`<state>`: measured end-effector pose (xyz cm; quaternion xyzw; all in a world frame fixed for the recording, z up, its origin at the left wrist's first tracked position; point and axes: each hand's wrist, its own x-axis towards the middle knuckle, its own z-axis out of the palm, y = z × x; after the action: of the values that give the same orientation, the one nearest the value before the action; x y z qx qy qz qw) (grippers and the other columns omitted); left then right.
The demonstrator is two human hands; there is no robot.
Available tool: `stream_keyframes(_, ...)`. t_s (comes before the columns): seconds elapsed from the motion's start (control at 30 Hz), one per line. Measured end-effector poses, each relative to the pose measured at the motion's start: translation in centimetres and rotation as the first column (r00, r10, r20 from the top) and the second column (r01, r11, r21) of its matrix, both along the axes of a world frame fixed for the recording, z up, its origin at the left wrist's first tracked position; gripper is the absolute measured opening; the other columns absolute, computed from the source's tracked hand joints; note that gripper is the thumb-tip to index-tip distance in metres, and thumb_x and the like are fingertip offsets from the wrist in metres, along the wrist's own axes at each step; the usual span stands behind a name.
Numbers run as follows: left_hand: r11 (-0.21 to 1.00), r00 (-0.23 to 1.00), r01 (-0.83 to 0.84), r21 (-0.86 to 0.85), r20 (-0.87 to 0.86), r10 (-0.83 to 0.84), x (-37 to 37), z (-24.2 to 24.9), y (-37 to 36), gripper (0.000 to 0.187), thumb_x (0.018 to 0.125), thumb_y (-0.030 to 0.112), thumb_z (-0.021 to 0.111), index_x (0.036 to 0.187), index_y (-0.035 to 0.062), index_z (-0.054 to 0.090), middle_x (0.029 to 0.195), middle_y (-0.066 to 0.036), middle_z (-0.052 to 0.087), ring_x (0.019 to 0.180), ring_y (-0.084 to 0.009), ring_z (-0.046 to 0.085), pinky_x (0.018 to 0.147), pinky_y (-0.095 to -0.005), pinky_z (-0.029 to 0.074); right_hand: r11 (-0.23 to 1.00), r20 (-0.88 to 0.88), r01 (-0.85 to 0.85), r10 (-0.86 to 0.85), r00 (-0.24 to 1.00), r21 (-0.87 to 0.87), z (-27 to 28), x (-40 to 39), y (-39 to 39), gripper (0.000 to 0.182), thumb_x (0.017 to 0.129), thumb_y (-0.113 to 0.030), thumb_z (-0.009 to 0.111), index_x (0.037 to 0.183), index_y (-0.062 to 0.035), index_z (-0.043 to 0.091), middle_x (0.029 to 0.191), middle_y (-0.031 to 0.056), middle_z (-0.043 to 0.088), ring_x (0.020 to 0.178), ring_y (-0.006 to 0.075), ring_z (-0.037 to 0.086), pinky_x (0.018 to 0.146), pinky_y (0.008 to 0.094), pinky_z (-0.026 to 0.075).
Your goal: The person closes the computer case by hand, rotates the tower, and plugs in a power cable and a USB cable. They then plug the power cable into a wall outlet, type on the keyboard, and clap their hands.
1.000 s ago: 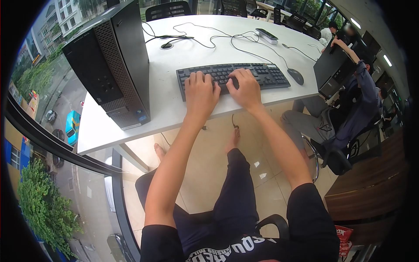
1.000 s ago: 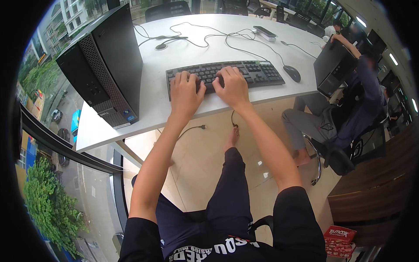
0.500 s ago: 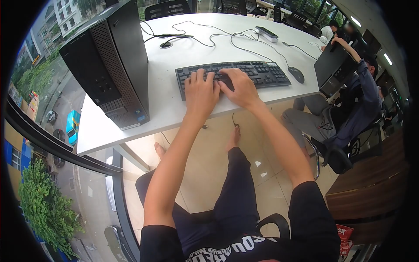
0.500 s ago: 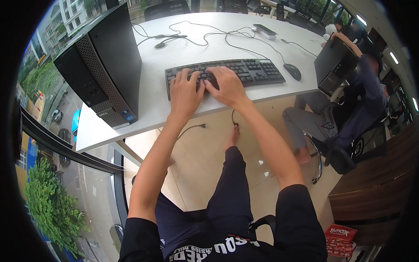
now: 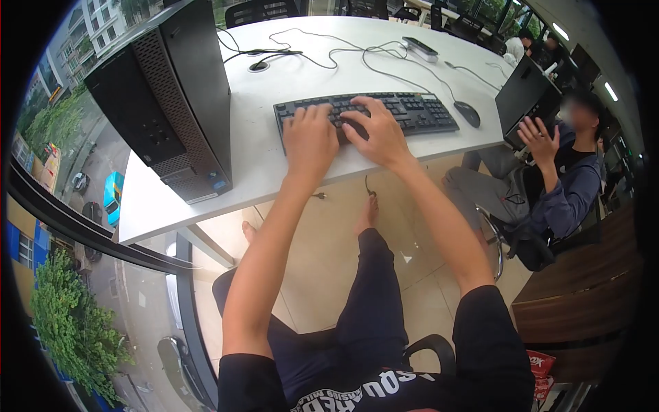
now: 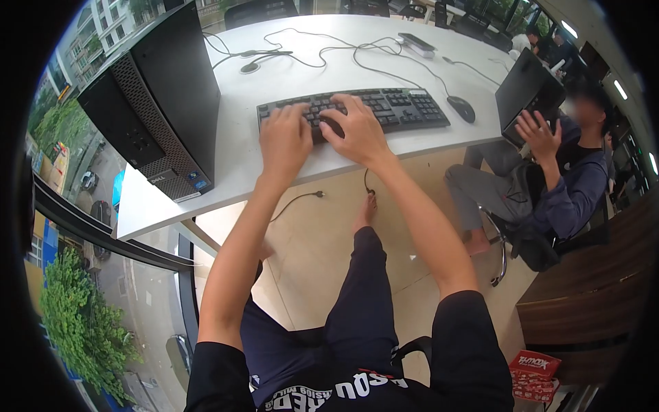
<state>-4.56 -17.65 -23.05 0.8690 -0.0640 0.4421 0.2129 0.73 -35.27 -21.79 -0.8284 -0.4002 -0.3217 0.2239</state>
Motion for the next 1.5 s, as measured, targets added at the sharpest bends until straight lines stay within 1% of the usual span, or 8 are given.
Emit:
stream_keyframes(0.1,0.978,0.995,0.075,-0.196,-0.044,-0.085,0.0,0.3,1.2,0.022,0.090,0.005,0.064,0.109,0.0072,0.076,0.089,-0.007,0.076,0.088,-0.0261,0.067,0.085,-0.0414,0.051,1.000,-0.083,0.014,-0.012,0.997,0.028,0.1,0.0,0.0,0.032,0.093,-0.024,0.074,0.120,-0.0078,0.073,0.124,0.0125,0.069,0.119,0.0320,0.063,0.103,0.0425,0.051)
stream_keyframes(0.2,0.961,0.986,0.123,-0.246,-0.077,-0.146,0.3,0.2,1.6,0.022,0.089,0.006,0.065,0.108,0.0090,0.076,0.087,-0.005,0.076,0.087,-0.0248,0.066,0.086,-0.0404,0.052,0.999,0.094,-0.014,0.011,0.996,0.031,-0.2,0.4,-0.2,0.034,0.093,-0.024,0.074,0.121,-0.0051,0.072,0.122,0.0123,0.069,0.118,0.0321,0.064,0.102,0.0424,0.051)
stream_keyframes(0.33,0.969,0.991,0.110,-0.221,-0.056,-0.125,0.3,0.1,1.4,0.023,0.089,0.006,0.066,0.109,0.0089,0.075,0.086,-0.003,0.077,0.088,-0.0242,0.066,0.086,-0.0392,0.052,0.999,-0.034,-0.003,0.005,0.999,0.041,-0.5,0.4,-0.4,0.040,0.092,-0.025,0.074,0.123,-0.0024,0.065,0.118,0.0112,0.070,0.115,0.0318,0.064,0.100,0.0429,0.052)
stream_keyframes(0.67,0.995,0.997,0.074,0.060,0.020,-0.076,-0.7,0.4,-0.2,0.025,0.088,0.004,0.067,0.113,0.0047,0.071,0.113,-0.014,0.065,0.109,-0.0316,0.060,0.093,-0.0448,0.051,0.974,0.010,0.089,-0.094,0.996,0.208,-1.1,0.3,-0.7,0.013,0.087,-0.010,0.072,0.098,-0.0048,0.073,0.098,0.0083,0.074,0.097,0.0294,0.070,0.087,0.0400,0.056)
stream_keyframes(0.87,0.996,1.000,0.022,-0.081,0.002,-0.022,-1.0,0.6,0.0,0.031,0.088,0.004,0.068,0.118,-0.0011,0.066,0.118,-0.016,0.062,0.111,-0.0347,0.060,0.092,-0.0454,0.053,0.967,0.240,-0.102,0.045,0.970,0.233,-0.1,-0.3,-0.5,0.020,0.081,-0.009,0.070,0.100,-0.0060,0.075,0.086,0.0062,0.073,0.080,0.0264,0.067,0.083,0.0401,0.054)
stream_keyframes(1.07,0.994,1.000,0.002,-0.108,-0.001,-0.002,-1.1,0.5,-0.2,0.036,0.091,0.009,0.069,0.125,-0.0006,0.062,0.130,-0.016,0.059,0.108,-0.0351,0.063,0.086,-0.0446,0.057,0.979,0.124,-0.061,0.038,0.992,0.193,-0.2,-0.4,-0.5,0.025,0.080,-0.010,0.072,0.104,-0.0067,0.074,0.083,0.0047,0.073,0.085,0.0248,0.068,0.085,0.0401,0.053)
stream_keyframes(1.27,0.997,0.990,-0.055,0.053,-0.128,0.061,-0.7,0.6,-0.3,0.032,0.094,0.014,0.067,0.122,-0.0006,0.064,0.105,-0.013,0.072,0.100,-0.0319,0.067,0.079,-0.0453,0.057,0.991,0.120,-0.131,0.126,0.985,0.040,0.2,-0.6,-0.5,0.034,0.086,-0.017,0.074,0.119,-0.0072,0.070,0.112,0.0086,0.071,0.108,0.0279,0.064,0.097,0.0408,0.049)
stream_keyframes(1.5,0.988,0.997,-0.019,-0.155,-0.072,0.008,-0.8,0.8,0.2,0.026,0.095,0.015,0.066,0.118,0.0021,0.067,0.089,-0.011,0.074,0.092,-0.0299,0.068,0.078,-0.0453,0.055,0.992,-0.005,-0.122,0.122,0.993,-0.028,0.0,-0.2,-0.1,0.033,0.094,-0.028,0.072,0.118,-0.0065,0.070,0.115,0.0096,0.067,0.113,0.0315,0.061,0.104,0.0455,0.044)
